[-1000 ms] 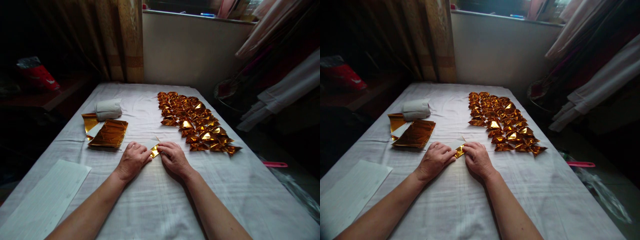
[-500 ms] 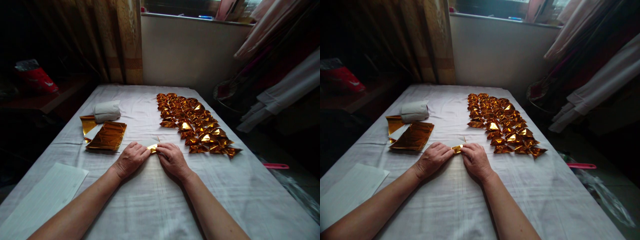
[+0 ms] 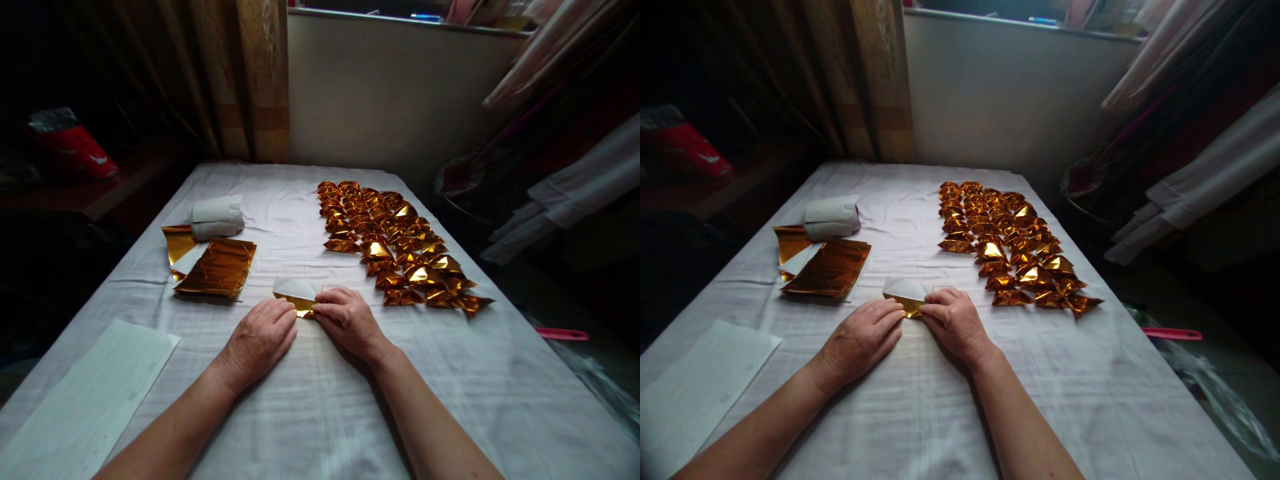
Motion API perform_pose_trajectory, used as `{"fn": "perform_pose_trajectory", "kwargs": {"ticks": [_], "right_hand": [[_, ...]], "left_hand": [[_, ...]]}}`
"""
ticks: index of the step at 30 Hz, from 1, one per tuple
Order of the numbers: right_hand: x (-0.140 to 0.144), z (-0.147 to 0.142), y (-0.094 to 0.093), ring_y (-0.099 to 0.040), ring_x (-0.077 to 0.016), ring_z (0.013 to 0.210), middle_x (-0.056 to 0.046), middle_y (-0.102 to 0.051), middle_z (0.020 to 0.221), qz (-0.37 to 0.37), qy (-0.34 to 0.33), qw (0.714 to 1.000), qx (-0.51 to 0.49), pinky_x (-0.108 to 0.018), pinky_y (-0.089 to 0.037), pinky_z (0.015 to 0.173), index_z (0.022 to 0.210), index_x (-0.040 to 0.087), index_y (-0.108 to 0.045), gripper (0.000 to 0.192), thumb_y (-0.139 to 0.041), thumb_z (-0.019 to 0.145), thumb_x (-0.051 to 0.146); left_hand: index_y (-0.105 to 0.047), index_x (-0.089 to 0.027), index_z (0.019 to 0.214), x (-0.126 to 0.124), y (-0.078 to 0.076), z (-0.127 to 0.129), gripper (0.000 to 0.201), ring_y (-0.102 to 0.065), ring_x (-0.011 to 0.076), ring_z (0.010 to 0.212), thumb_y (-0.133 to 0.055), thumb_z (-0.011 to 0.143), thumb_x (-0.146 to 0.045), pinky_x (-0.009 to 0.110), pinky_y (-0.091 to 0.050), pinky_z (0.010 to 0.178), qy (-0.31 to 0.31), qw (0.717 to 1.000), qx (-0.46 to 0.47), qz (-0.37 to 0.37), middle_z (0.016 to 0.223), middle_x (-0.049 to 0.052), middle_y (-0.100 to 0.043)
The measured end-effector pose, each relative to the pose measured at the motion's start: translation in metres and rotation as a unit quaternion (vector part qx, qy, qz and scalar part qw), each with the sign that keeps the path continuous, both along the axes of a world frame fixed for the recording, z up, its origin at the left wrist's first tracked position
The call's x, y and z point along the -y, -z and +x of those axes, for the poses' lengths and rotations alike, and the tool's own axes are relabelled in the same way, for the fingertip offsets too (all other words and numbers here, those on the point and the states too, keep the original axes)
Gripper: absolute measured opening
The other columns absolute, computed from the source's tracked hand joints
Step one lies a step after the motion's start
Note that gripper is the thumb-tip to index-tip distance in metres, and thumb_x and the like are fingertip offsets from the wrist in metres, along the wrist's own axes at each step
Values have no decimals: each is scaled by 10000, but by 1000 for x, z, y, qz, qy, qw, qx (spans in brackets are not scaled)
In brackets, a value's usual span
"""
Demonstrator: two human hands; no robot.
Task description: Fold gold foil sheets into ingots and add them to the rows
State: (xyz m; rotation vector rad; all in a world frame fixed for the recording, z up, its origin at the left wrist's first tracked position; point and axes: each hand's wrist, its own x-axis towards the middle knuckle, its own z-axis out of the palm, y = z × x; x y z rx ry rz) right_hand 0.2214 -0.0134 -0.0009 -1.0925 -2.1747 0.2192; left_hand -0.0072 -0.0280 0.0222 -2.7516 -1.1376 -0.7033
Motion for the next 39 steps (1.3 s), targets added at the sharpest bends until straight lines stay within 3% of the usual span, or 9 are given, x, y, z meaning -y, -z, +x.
{"fn": "perform_pose_trajectory", "kwargs": {"ticks": [10,20,33,39], "right_hand": [[0,2,0,-636,-209,1012,-41,-729,1068,-21,20,1000,-7,-386,-481,905,1007,267,-735,135,-652,901,257],[-4,-6,-4,-647,-198,957,-31,-735,1012,-74,77,994,-19,-373,-466,872,908,274,-747,94,-653,897,274],[-12,-17,-5,-611,-200,889,-19,-703,895,-85,112,990,-8,-346,-418,814,769,246,-686,101,-687,866,277],[-12,-18,-5,-607,-202,895,-16,-694,893,-89,122,988,-9,-346,-417,820,762,248,-671,87,-697,845,258]], "left_hand": [[-665,-194,1143,0,-1,0,258,-615,236,1047,-522,937,-253,394,-526,922,21,998,-2,-53,1126,95,-658],[-660,-191,1152,1,0,1,265,-615,230,1057,-523,934,-254,385,-523,933,17,998,10,-58,1134,96,-667],[-644,-170,1158,2,2,1,264,-618,231,1061,-531,932,-247,385,-516,944,13,998,18,-63,1144,100,-670],[-591,-207,1283,2,2,0,361,-605,234,1080,-544,928,-251,397,-515,953,12,997,10,-80,1160,93,-654]]}}
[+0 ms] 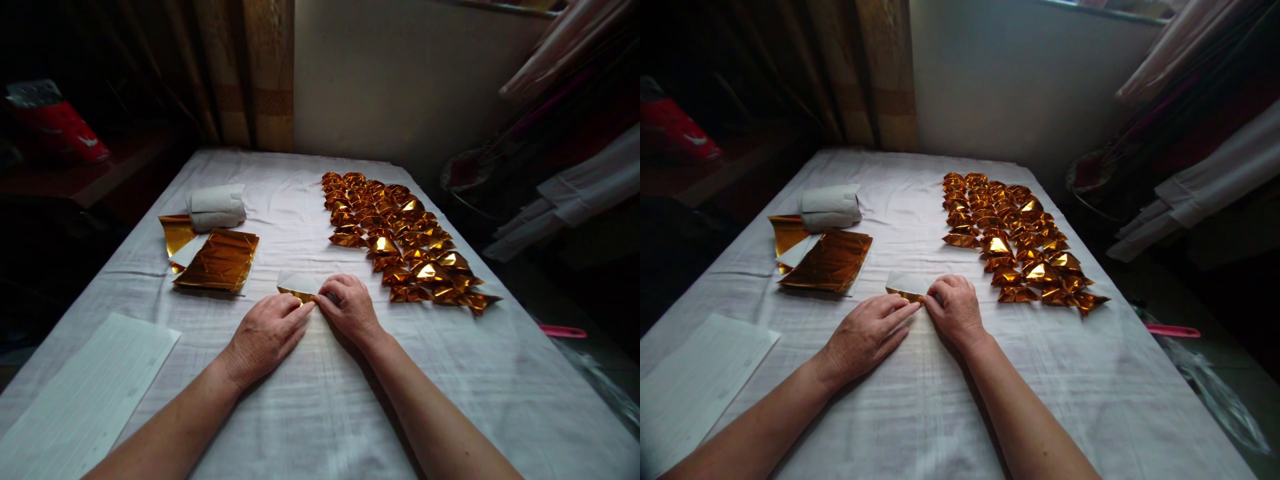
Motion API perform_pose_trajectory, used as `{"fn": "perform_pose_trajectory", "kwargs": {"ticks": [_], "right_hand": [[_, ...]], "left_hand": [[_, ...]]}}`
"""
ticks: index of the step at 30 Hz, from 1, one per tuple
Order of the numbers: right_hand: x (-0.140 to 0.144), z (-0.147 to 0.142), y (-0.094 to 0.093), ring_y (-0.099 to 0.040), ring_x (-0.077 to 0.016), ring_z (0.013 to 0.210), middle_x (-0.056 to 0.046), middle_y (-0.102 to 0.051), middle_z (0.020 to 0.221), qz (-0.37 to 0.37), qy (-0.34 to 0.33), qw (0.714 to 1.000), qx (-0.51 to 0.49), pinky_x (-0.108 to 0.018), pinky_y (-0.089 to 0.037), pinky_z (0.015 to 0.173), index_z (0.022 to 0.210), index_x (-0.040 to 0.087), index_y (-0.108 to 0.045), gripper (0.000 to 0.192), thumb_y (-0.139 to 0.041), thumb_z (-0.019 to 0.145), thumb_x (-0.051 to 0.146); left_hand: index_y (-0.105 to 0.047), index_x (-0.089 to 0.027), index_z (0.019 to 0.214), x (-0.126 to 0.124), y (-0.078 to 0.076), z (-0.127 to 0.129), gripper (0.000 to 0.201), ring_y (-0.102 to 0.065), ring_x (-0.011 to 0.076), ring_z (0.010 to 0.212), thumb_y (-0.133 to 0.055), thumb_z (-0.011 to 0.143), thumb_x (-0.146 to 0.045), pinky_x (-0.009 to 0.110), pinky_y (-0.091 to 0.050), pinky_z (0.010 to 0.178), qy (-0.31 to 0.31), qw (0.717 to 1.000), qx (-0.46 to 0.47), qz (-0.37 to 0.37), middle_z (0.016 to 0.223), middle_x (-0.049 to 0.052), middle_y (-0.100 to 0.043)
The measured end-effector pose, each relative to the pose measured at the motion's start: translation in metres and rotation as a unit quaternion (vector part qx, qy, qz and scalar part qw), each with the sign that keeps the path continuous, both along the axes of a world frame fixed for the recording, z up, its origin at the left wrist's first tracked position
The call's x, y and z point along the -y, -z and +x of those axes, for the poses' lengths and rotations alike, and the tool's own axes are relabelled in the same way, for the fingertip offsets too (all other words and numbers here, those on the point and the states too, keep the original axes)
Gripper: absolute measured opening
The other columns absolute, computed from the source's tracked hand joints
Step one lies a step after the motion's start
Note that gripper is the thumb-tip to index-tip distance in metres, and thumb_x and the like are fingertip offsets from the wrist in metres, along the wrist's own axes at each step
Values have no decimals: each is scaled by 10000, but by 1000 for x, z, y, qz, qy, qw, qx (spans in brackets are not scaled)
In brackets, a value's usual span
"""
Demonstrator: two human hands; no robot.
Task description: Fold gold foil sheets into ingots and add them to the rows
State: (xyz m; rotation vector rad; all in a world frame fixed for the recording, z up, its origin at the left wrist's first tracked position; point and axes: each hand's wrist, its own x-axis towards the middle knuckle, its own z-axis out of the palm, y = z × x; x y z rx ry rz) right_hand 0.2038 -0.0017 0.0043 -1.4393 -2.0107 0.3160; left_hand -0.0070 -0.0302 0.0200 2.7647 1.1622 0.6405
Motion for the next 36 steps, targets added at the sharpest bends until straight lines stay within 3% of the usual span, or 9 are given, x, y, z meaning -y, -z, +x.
{"fn": "perform_pose_trajectory", "kwargs": {"ticks": [5,11,29,36], "right_hand": [[0,-2,-2,-599,-203,886,-15,-684,879,-1,4,1000,6,-342,-410,805,757,246,-659,90,-692,839,258],[3,-10,-6,-552,-214,837,-19,-647,832,0,44,998,49,-346,-383,756,740,240,-628,183,-742,801,369],[-7,-23,-1,-514,-211,762,-29,-587,763,26,121,987,99,-327,-336,665,665,237,-557,300,-739,791,439],[-7,-13,2,-539,-212,802,-27,-607,806,13,70,996,56,-330,-377,715,727,236,-601,231,-722,818,410]], "left_hand": [[-653,-223,1199,0,0,2,296,-590,246,1078,-584,912,-251,420,-506,954,-7,1000,-9,-14,1147,88,-642],[-650,-201,1205,0,0,3,308,-582,249,1076,-584,907,-246,428,-506,951,-6,1000,-9,-16,1158,96,-639],[-641,-211,1201,0,-4,4,300,-584,246,1075,-576,910,-242,418,-495,954,-7,999,-13,-29,1170,84,-642],[-651,-207,1184,0,-3,6,292,-584,247,1067,-589,900,-237,425,-495,948,-16,999,-13,-36,1146,86,-647]]}}
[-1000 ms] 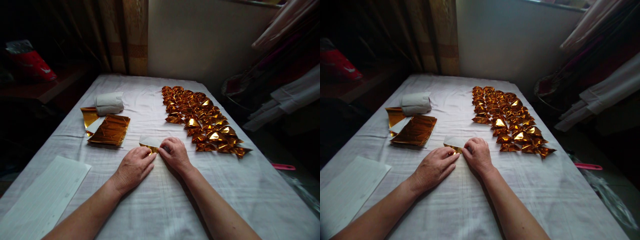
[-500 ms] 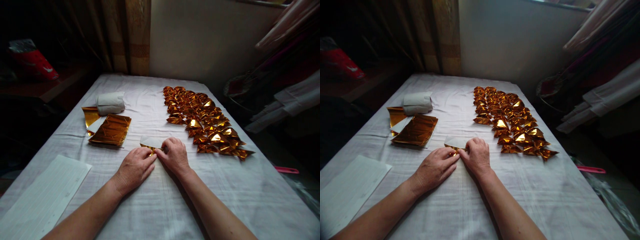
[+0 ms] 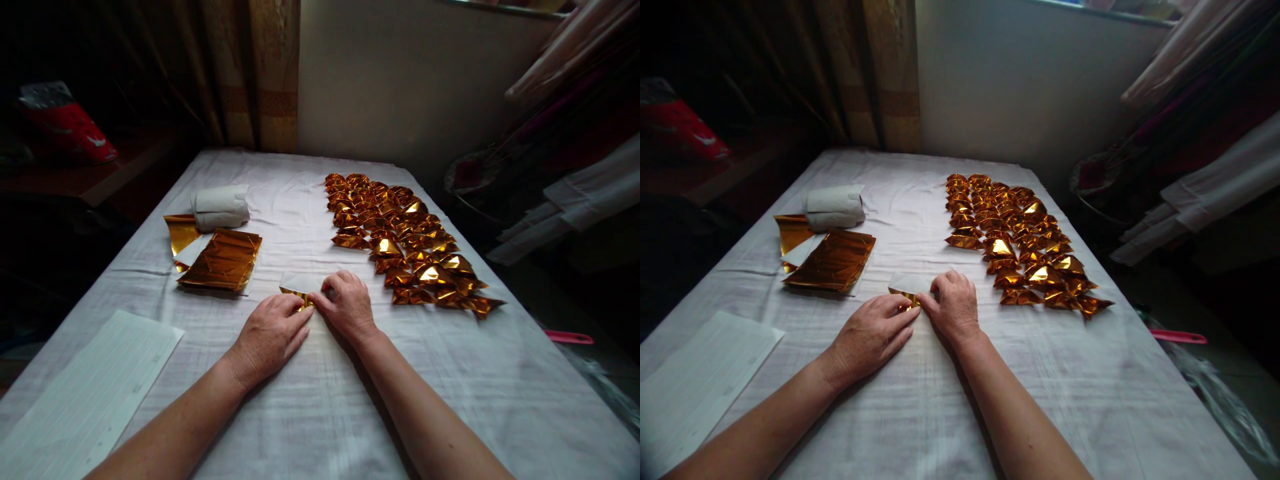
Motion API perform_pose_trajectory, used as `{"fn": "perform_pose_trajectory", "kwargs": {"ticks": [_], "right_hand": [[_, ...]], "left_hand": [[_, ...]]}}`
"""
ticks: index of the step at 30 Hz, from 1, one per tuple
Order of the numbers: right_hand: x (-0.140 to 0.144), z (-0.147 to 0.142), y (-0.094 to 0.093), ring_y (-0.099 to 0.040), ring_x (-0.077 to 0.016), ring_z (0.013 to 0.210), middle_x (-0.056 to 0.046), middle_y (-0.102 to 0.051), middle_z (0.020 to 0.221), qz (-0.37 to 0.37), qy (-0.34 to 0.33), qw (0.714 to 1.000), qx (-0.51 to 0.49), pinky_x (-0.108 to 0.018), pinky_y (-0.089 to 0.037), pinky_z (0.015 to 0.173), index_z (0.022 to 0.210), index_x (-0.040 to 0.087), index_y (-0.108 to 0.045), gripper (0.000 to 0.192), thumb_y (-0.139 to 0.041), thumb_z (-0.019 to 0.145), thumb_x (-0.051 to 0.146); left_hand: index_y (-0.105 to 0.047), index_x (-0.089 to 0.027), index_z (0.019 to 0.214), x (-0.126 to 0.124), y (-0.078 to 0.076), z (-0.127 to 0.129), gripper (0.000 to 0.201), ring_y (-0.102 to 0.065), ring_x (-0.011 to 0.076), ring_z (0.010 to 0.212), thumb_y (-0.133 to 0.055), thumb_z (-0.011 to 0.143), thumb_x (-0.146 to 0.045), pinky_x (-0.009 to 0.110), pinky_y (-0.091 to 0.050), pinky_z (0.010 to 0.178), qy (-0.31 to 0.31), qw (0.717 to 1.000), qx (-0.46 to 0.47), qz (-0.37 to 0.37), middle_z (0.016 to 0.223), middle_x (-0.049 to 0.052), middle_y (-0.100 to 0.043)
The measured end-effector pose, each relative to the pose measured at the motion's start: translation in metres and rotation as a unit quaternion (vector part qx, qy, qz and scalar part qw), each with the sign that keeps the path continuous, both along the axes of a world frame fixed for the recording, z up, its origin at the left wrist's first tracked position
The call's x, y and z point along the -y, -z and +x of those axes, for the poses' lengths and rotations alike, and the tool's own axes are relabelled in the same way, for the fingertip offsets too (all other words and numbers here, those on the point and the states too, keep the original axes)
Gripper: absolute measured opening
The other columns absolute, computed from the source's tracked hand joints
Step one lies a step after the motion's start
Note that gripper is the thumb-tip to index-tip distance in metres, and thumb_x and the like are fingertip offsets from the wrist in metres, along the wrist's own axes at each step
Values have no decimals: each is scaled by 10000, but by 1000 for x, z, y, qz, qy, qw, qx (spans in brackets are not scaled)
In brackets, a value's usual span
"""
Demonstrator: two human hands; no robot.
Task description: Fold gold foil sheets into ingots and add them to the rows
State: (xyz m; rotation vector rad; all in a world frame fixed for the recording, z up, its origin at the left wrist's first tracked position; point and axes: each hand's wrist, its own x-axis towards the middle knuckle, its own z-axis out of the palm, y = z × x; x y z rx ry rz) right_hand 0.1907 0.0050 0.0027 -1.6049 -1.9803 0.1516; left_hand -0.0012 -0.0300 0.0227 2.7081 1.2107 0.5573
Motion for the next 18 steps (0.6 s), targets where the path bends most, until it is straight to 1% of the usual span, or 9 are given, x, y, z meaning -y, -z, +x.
{"fn": "perform_pose_trajectory", "kwargs": {"ticks": [3,5,7,10,13,18], "right_hand": [[-1,9,3,-555,-203,819,-21,-622,828,-18,-42,998,-37,-327,-404,761,755,234,-609,155,-709,831,325],[-1,13,4,-564,-197,817,-19,-628,824,-18,-52,997,-54,-320,-415,768,760,231,-610,109,-671,848,250],[0,15,5,-569,-195,817,-21,-633,823,-5,-55,997,-55,-315,-423,767,775,228,-615,94,-626,859,188],[7,14,3,-571,-202,847,-39,-653,879,41,-68,997,-23,-314,-430,777,845,224,-646,115,-576,867,135],[18,11,-1,-565,-207,869,-48,-661,923,74,-99,992,14,-312,-441,780,912,228,-679,141,-571,874,145],[31,5,-7,-574,-209,874,-57,-663,930,54,-119,991,36,-317,-470,787,1014,222,-701,176,-561,910,200]], "left_hand": [[-657,-216,1181,0,1,0,292,-585,248,1061,-595,897,-235,423,-497,938,-2,1000,2,7,1143,84,-649],[-661,-218,1179,0,2,-1,289,-587,248,1053,-593,899,-234,425,-500,927,-2,1000,5,12,1140,84,-651],[-664,-217,1178,-1,4,-1,283,-589,249,1047,-583,908,-238,427,-501,918,-1,1000,10,17,1137,85,-652],[-672,-215,1168,-2,5,-1,271,-593,246,1031,-563,922,-242,426,-503,905,1,1000,19,25,1117,81,-659],[-685,-215,1142,-3,5,-1,253,-597,239,1013,-542,934,-244,415,-504,899,0,999,30,30,1092,75,-669],[-682,-228,1140,-4,6,-2,249,-605,233,1021,-531,943,-249,409,-501,907,1,998,59,19,1094,68,-679]]}}
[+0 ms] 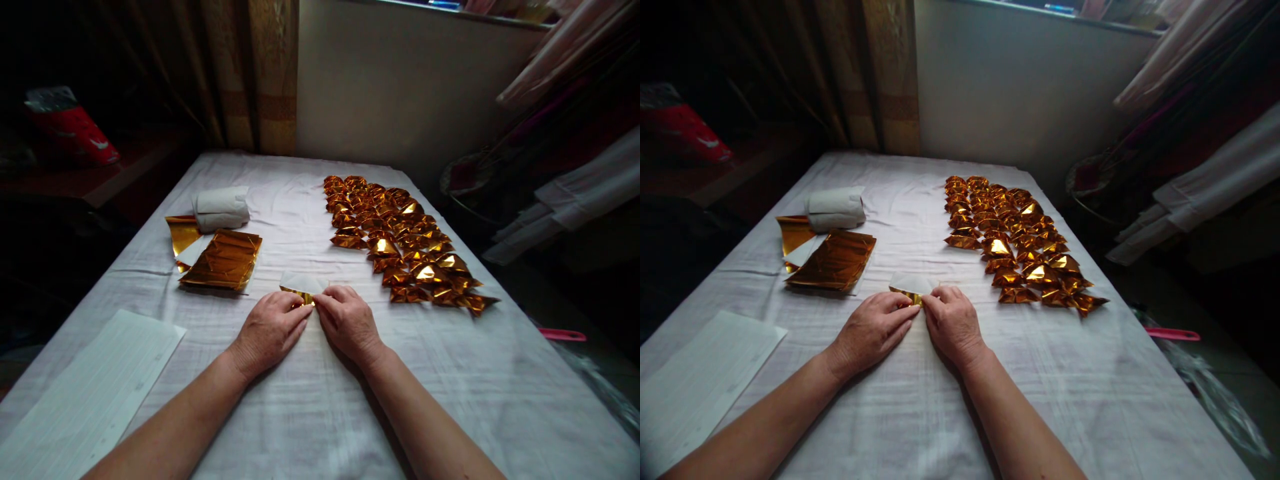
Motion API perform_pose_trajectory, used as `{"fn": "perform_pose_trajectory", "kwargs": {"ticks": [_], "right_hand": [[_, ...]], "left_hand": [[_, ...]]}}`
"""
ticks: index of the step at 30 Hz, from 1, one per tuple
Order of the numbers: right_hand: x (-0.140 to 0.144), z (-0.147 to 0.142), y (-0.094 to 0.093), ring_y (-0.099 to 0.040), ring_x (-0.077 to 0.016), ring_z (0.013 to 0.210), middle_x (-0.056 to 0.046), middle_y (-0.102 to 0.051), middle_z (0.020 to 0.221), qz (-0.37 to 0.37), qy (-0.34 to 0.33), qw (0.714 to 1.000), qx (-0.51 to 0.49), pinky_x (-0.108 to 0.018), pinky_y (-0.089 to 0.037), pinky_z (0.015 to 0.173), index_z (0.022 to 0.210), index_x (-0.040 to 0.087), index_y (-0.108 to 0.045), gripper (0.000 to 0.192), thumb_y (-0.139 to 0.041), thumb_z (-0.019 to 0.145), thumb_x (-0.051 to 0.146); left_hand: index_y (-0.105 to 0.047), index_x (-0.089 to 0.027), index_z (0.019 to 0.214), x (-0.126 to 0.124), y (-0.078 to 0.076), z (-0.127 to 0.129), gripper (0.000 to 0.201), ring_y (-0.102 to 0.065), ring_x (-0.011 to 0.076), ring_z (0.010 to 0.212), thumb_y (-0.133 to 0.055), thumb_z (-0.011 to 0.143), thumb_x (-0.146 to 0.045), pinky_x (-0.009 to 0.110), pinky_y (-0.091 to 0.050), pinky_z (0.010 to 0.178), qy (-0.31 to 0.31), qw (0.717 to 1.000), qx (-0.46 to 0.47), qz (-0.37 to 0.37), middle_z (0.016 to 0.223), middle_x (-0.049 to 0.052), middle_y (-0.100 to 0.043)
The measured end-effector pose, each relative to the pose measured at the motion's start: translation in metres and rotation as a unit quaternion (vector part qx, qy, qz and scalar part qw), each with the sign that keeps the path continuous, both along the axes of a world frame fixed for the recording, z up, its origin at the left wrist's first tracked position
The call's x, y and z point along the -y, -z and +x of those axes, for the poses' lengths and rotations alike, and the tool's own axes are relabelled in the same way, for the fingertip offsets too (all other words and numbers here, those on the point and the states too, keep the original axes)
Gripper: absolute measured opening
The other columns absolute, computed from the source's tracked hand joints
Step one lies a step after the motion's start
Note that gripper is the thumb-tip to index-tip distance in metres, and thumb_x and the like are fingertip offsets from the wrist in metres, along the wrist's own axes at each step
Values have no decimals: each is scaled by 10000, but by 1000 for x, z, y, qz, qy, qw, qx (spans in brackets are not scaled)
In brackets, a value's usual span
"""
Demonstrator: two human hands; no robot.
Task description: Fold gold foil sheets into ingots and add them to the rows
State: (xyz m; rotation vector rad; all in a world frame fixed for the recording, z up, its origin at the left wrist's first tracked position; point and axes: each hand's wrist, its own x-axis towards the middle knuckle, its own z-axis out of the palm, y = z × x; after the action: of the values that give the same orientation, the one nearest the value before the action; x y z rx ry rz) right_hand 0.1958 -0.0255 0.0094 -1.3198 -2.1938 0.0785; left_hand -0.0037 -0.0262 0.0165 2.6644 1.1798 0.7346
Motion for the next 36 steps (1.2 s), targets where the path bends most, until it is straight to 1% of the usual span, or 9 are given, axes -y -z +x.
{"fn": "perform_pose_trajectory", "kwargs": {"ticks": [2,5,8,10,14,17,23,29,36], "right_hand": [[2,-2,-2,-576,-217,894,-64,-665,953,-11,0,1000,5,-330,-471,805,1049,217,-699,192,-572,905,219],[3,-4,-6,-575,-226,908,-65,-663,959,-29,8,1000,9,-340,-464,817,1034,211,-700,178,-606,892,264],[4,-6,-9,-574,-224,905,-62,-656,950,-45,22,999,16,-333,-454,808,969,212,-698,140,-644,869,293],[5,-8,-10,-572,-225,914,-63,-653,959,-54,32,998,16,-331,-447,816,953,212,-693,142,-669,849,305],[4,-11,-12,-564,-233,924,-63,-646,961,-76,49,996,19,-336,-439,832,946,206,-680,197,-714,809,343],[3,-13,-14,-560,-237,921,-63,-642,952,-84,55,994,29,-338,-436,832,932,205,-670,221,-731,795,367],[1,-15,-15,-552,-233,899,-65,-634,926,-80,63,993,54,-328,-430,795,888,207,-657,194,-712,820,380],[0,-12,-13,-550,-231,897,-67,-632,926,-67,40,995,59,-326,-428,793,886,210,-653,173,-670,862,381],[-1,-4,-13,-560,-228,919,-66,-640,957,-75,7,997,35,-328,-444,815,920,209,-662,147,-684,850,336]], "left_hand": [[-668,-230,1149,-1,1,-2,247,-609,220,1035,-535,940,-228,391,-500,924,4,1000,26,-13,1106,62,-679],[-626,-225,1173,-2,3,-4,273,-604,199,1075,-535,923,-165,355,-501,952,4,997,67,-29,1164,61,-658],[-579,-214,1181,-5,4,-9,300,-596,207,1104,-530,897,-129,366,-499,974,-22,996,84,-30,1188,72,-640],[-561,-206,1175,-7,6,-12,285,-596,218,1107,-535,896,-149,389,-495,982,-46,995,87,-22,1168,79,-647],[-602,-199,1126,-14,9,-21,219,-589,239,1124,-561,914,-234,435,-469,1009,-74,995,66,-13,1152,82,-671],[-636,-206,1139,-17,10,-24,237,-568,254,1167,-582,918,-272,468,-422,1050,-76,996,33,-14,1187,73,-676],[-652,-208,1134,-17,8,-23,232,-573,238,1123,-584,926,-284,443,-418,1029,-75,997,26,-17,1164,67,-675],[-653,-211,1125,-16,5,-23,228,-566,234,1074,-602,922,-301,429,-425,997,-61,998,25,-20,1111,65,-659],[-664,-213,1057,-16,0,-22,194,-558,232,1007,-626,908,-331,442,-417,989,-50,999,0,-12,1037,53,-657]]}}
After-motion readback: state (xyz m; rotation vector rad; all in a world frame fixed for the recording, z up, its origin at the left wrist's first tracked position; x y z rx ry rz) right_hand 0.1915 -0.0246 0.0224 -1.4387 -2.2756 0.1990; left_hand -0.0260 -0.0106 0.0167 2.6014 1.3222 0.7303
